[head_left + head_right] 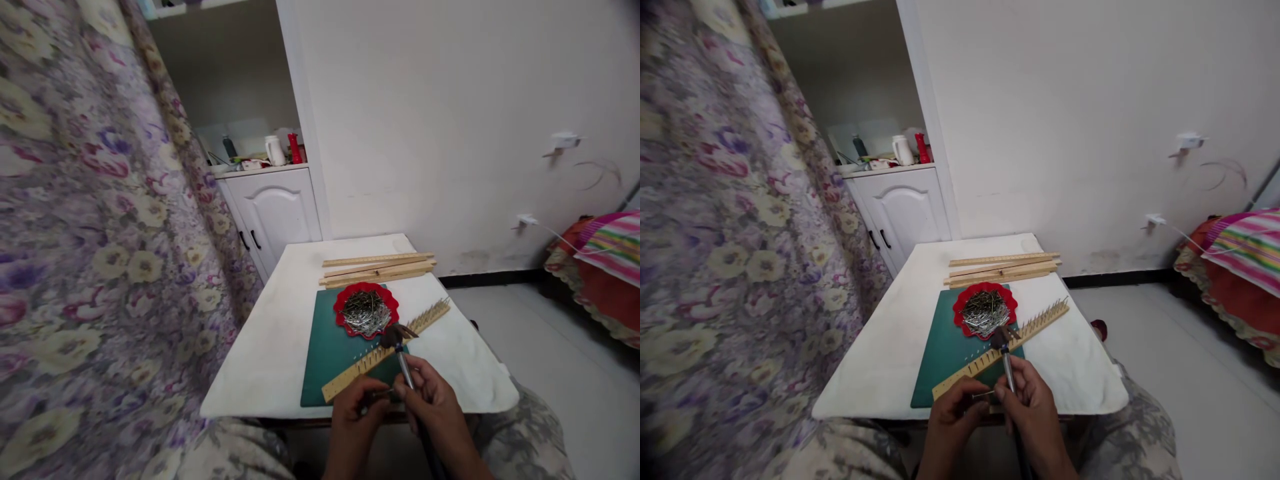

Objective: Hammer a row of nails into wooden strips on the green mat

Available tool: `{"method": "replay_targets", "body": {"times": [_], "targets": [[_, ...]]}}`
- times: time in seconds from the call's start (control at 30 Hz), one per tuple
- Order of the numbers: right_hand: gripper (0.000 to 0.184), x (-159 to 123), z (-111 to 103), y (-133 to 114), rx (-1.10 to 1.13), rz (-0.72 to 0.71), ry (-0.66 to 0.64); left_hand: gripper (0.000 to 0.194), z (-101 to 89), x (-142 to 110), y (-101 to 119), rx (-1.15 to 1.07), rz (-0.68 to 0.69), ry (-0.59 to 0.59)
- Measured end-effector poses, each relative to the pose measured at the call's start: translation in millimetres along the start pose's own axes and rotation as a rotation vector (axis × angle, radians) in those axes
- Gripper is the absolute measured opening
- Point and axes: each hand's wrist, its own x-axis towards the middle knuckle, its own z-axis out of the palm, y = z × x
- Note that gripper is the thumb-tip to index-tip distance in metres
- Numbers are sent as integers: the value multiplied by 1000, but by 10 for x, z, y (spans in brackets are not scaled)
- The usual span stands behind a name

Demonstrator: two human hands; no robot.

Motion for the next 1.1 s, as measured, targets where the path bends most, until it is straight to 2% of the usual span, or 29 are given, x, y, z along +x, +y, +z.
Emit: {"method": "replay_targets", "body": {"times": [0.1,0.17,0.23,0.33,0.47,0.57,0.63,0.8,1.1], "targets": [[35,-23,4,-21,23,-5,-29,17,122,-50,-82,-287,-127,79],[34,-44,16,-19,30,-6,-50,15,188,-71,-115,-387,-109,126],[33,-64,29,-12,17,-10,-57,12,216,-83,-110,-395,-38,165],[35,-84,34,-6,-31,-3,-44,14,149,-93,-41,-298,36,204],[37,-93,-22,-14,-72,-8,10,18,-137,-65,4,-92,3,288],[37,-88,-85,-16,-92,-11,45,18,-352,-5,-99,65,-43,369],[36,-83,-117,-10,-105,-10,58,18,-421,42,-203,150,-49,389],[37,-89,-136,18,-112,11,53,20,-374,147,-368,348,-3,301],[40,-92,-115,1,-104,54,79,24,-318,241,-414,464,-30,271]]}}
